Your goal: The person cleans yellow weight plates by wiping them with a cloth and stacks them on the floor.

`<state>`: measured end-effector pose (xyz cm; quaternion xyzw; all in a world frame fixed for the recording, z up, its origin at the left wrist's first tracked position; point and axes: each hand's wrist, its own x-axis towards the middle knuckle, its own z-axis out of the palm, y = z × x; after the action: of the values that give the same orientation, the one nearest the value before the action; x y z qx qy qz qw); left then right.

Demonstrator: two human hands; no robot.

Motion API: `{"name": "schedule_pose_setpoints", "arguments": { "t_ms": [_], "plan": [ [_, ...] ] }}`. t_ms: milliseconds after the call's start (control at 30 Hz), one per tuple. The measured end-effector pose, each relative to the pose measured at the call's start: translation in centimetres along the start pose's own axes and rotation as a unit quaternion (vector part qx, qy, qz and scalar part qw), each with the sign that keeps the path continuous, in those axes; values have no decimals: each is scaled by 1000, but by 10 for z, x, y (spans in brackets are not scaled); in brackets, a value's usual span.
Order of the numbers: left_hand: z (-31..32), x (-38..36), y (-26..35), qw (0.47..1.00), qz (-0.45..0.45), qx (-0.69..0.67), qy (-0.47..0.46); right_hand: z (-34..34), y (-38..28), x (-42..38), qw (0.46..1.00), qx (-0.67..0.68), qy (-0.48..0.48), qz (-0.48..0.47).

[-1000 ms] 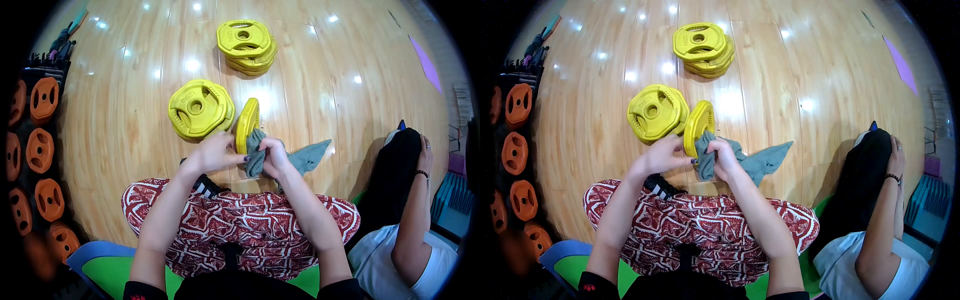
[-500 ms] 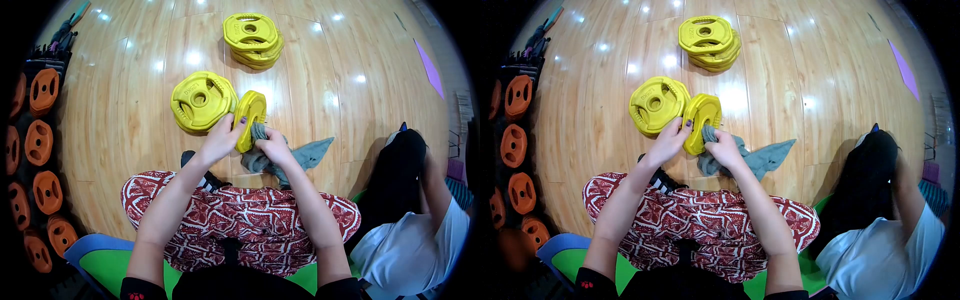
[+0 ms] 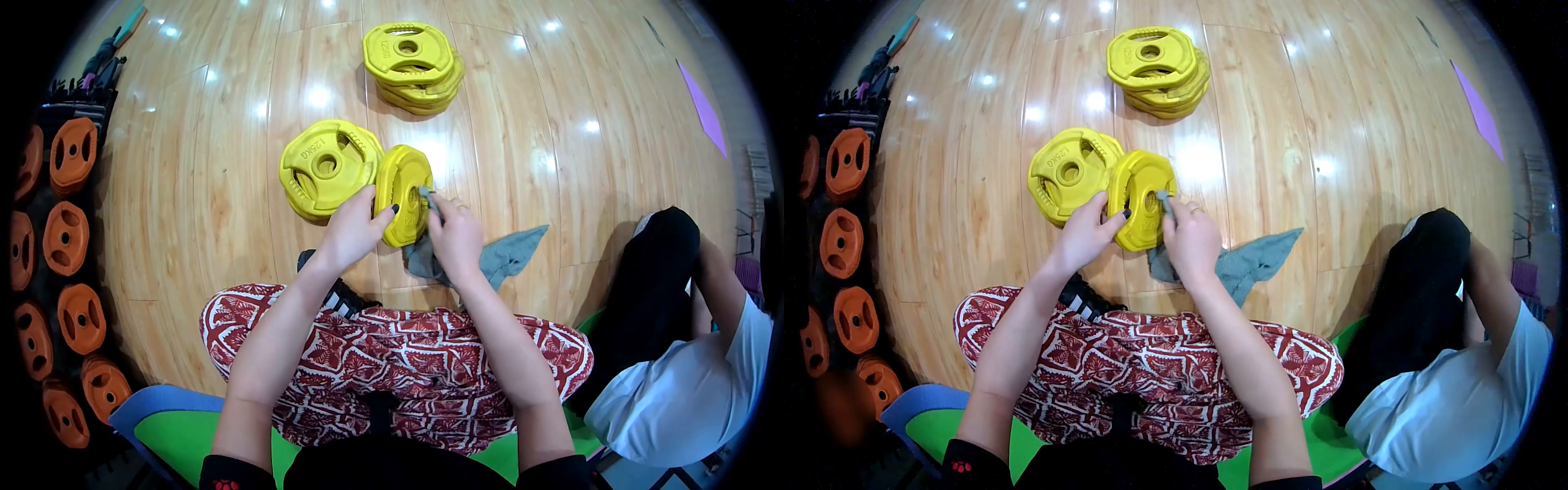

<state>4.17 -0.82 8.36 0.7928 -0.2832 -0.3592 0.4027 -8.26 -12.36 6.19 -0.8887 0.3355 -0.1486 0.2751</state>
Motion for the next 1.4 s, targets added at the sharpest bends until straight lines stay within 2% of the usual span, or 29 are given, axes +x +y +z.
{"name": "schedule_pose_setpoints", "arguments": {
  "t_ms": [33,67,100,167,200,300,333,400,433,500,533,600,667,733,800,867,900,1100,1200,1267,1400],
  "plan": [
    [-2,-3,8,999,19,35,-4,2,-2,-2,998,41,-49,4],
    [-3,-4,12,997,38,70,-8,7,0,-4,998,40,-49,6],
    [-1,-4,9,997,37,69,-8,14,2,-6,992,101,-68,22],
    [2,-3,1,987,97,126,7,17,9,-6,966,208,-138,73],
    [2,-5,3,987,97,126,8,20,14,-7,966,208,-139,72],
    [-1,-7,11,982,109,152,8,22,20,-4,917,304,-243,90],
    [-2,-8,11,980,109,164,10,18,16,-1,916,306,-243,89],
    [-2,-9,12,978,110,174,13,12,11,3,839,401,-325,173],
    [-1,-9,11,976,117,182,14,10,10,4,839,400,-325,173],
    [3,-10,12,974,124,186,14,6,10,2,658,619,-297,310],
    [4,-11,14,974,126,185,16,3,9,2,659,617,-296,310],
    [5,-11,15,975,127,182,19,-3,4,-1,515,722,-269,375],
    [5,-10,14,978,135,155,31,-5,2,-1,506,737,-254,370],
    [3,-9,11,980,126,150,27,-7,5,0,463,754,-241,399],
    [2,-8,8,982,116,146,25,-5,6,1,456,756,-257,392],
    [2,-8,5,982,134,135,18,4,6,-2,571,698,-232,365],
    [2,-8,6,981,134,135,18,7,2,-4,597,674,-237,365],
    [2,-9,12,983,127,131,30,4,1,-3,599,678,-261,338],
    [2,-8,9,987,99,125,29,5,2,-5,612,664,-277,328],
    [2,-3,1,990,49,131,5,1,3,-9,618,657,-286,324],
    [3,-3,-3,987,54,152,23,-14,-3,-13,587,666,-269,374]
  ]
}}
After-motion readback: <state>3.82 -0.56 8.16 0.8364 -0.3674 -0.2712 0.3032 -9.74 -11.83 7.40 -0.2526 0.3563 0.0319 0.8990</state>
